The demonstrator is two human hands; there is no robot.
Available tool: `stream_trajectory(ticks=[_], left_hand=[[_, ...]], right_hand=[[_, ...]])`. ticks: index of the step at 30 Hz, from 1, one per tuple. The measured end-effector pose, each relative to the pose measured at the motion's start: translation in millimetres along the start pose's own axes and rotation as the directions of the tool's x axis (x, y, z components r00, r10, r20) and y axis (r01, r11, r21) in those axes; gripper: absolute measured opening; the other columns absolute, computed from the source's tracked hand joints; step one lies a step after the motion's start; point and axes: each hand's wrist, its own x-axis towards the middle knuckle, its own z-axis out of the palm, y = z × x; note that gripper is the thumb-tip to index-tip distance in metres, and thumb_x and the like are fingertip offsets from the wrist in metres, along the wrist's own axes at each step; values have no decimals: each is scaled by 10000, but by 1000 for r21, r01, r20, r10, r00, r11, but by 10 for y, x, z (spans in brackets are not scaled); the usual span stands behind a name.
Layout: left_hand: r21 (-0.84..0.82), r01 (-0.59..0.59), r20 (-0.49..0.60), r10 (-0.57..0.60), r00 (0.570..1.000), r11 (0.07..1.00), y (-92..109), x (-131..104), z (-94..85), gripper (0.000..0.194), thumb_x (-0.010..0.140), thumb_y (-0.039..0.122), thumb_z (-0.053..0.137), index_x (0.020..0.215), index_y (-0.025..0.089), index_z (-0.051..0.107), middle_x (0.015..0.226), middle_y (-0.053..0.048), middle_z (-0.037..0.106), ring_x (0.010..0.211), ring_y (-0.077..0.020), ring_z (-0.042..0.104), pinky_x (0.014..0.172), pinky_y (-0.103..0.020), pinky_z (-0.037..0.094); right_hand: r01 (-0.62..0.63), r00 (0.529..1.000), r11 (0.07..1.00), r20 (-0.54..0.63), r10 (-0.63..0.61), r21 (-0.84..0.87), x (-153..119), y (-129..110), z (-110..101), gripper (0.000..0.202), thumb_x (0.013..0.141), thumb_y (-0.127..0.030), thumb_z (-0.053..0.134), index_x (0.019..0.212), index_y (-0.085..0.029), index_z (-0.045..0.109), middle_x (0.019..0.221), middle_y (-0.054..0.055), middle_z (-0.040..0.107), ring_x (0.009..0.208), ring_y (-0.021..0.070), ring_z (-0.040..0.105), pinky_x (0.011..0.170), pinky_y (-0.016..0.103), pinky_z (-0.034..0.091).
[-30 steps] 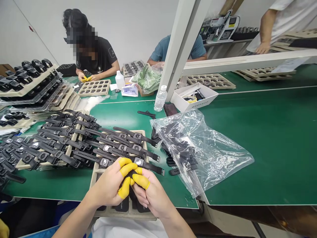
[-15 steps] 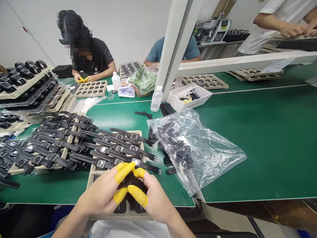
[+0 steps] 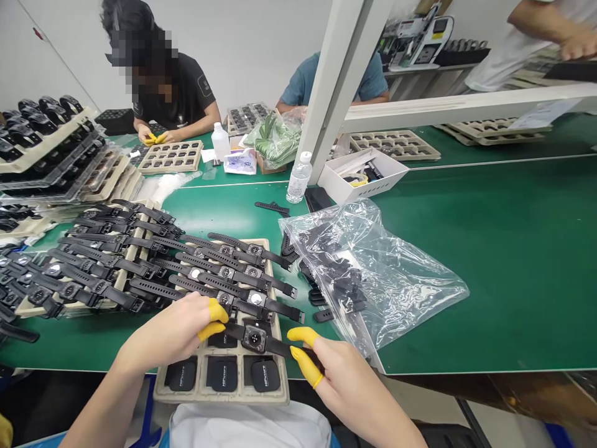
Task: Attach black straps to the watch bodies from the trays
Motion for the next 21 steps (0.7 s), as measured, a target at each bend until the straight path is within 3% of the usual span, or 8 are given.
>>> stream_trajectory(ticks=[5, 9, 11, 15, 18, 21], left_hand=[[141, -48, -51, 56, 997, 989, 26, 143, 191, 148, 993, 109, 573, 940, 192, 684, 945, -46, 612, 851, -215, 554, 791, -346, 446], [306, 15, -255, 67, 965, 952, 116, 52, 284, 113, 949, 95, 611, 887, 162, 677, 1036, -112, 622, 948, -272, 523, 837, -389, 443], [326, 53, -322, 58, 945, 944, 200, -50, 358, 141, 956, 103, 604, 840, 151, 668, 997, -119, 621, 913, -268, 509, 808, -386, 436], [358, 120, -242, -32, 970, 926, 387, -195, 562, 143, 945, 109, 595, 892, 144, 724, 961, -113, 657, 906, -268, 542, 775, -383, 451], [390, 183, -137, -139, 981, 903, 486, -191, 643, 196, 913, 99, 574, 951, 133, 763, 1054, -145, 698, 991, -298, 590, 797, -406, 488], [374, 197, -21, -204, 979, 906, 538, -141, 589, 224, 892, 118, 565, 982, 129, 771, 1046, -162, 706, 1019, -318, 607, 814, -437, 515]], right_hand=[[-78, 993, 991, 76, 87, -111, 4, 101, 10, 293, 1015, -301, 430, 1085, -237, 707, 832, 54, 767, 671, 231, 705, 566, 308, 482], [-96, 995, 991, 20, 98, -97, 89, 157, -77, 260, 1024, -337, 457, 1051, -266, 705, 1023, 53, 777, 807, 228, 723, 668, 317, 529], [-149, 988, 986, -38, 147, -75, 209, 201, -132, 246, 1029, -368, 476, 1067, -274, 700, 1027, 46, 765, 797, 219, 710, 673, 314, 534], [-241, 961, 964, -165, 221, -115, 803, 329, -189, 290, 1062, -347, 434, 1196, -257, 675, 1158, 68, 732, 956, 234, 712, 795, 325, 552], [-335, 942, 877, -107, 319, -345, 1460, 420, -159, 364, 1090, -269, 370, 1350, -257, 624, 1321, 97, 661, 1092, 247, 699, 915, 339, 533], [-410, 910, 815, -124, 396, -409, 2013, 474, -83, 372, 1083, -317, 433, 1403, -223, 597, 1332, 169, 615, 1097, 319, 707, 923, 414, 534]])
